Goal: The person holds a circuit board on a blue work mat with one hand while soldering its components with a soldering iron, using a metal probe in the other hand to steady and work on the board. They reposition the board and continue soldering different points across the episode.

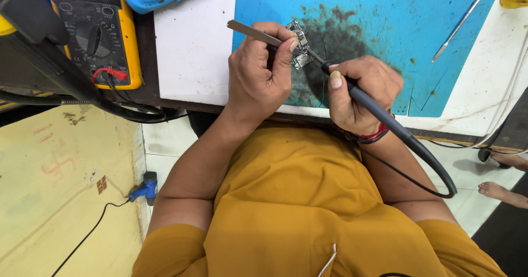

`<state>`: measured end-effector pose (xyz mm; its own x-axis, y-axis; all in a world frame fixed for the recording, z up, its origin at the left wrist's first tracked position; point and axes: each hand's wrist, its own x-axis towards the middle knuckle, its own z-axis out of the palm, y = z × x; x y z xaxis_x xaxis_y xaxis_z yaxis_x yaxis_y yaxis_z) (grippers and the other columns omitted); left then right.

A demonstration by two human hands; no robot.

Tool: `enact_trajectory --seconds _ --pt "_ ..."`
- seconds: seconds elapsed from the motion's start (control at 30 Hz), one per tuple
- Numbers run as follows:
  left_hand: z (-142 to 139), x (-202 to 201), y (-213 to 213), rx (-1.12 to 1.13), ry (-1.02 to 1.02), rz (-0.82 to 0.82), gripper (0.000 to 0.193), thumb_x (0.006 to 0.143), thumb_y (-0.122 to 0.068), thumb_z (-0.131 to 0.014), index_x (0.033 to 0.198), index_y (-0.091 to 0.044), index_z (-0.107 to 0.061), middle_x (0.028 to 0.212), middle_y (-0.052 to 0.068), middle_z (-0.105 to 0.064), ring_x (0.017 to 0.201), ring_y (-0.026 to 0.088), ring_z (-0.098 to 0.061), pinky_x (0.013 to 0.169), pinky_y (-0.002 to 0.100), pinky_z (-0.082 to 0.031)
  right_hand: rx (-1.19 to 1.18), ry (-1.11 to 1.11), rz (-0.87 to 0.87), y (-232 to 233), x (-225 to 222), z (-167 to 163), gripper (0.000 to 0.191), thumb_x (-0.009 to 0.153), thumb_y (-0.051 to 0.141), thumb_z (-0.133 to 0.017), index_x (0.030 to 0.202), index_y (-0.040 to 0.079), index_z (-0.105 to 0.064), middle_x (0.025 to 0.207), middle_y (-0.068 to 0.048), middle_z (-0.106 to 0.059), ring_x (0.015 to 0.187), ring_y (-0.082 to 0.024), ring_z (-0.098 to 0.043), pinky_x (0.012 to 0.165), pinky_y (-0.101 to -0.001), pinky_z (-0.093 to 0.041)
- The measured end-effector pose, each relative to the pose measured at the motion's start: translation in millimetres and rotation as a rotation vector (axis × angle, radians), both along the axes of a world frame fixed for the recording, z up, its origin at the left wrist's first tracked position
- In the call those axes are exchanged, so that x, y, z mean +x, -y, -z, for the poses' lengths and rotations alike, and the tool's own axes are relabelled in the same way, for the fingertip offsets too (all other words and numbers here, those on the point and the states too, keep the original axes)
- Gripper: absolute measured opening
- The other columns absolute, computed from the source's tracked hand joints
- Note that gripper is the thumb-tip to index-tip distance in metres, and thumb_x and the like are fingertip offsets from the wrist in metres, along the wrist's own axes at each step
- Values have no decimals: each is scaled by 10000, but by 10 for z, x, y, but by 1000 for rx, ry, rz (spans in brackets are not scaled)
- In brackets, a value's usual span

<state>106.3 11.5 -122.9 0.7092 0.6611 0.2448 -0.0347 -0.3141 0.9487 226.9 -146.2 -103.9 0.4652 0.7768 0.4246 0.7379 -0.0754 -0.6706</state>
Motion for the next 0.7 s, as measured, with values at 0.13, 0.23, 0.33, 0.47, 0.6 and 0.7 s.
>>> enact_trajectory --seconds 0.13,0.23,0.33,0.47,0.6,0.7 --pt "2 5 -1 -3 10 2 75 1108 -77 -637 1096 -48 -568 877 24 -663 623 50 -594 547 207 -477 -8 11 19 4 -9 -4 68 1033 13 -669 988 12 -619 910 -118 -713 678 -261 -669 626 -330 -504" --pt "2 -7 -8 3 -4 9 70 1109 -76 -634 1108 -44 -571 873 20 -659 617 48 -585 546 210 -467 -8 4 8 6 -12 -4 82 1042 13 -672 988 11 -610 905 -115 -709 670 -258 -662 628 -329 -505" --pt "-5 -7 7 -5 0 -3 72 1109 -77 -639 1100 -47 -575 876 17 -660 626 53 -594 553 212 -481 -1 5 7 4 -4 -6 81 1032 10 -672 980 10 -610 892 -114 -709 656 -255 -655 613 -328 -497" --pt "-10 -1 10 -1 -6 -9 74 1102 -72 -642 1090 -47 -574 879 18 -661 617 53 -592 546 211 -476 6 1 11 -5 -16 -3 71 1024 8 -669 975 16 -618 891 -115 -712 657 -255 -660 608 -327 -496" --pt "-12 -8 5 0 -4 -4 70 1104 -71 -641 1096 -46 -576 894 22 -663 623 55 -594 551 211 -480 3 11 9 0 -16 3 63 1028 10 -671 988 10 -622 893 -114 -709 662 -257 -661 615 -329 -501" --pt "-10 5 5 1 -4 -4 69 1104 -71 -643 1096 -45 -579 889 20 -663 620 54 -592 551 214 -481 -2 11 11 9 -3 4 58 1033 9 -669 994 11 -626 896 -112 -709 665 -257 -661 622 -329 -504"
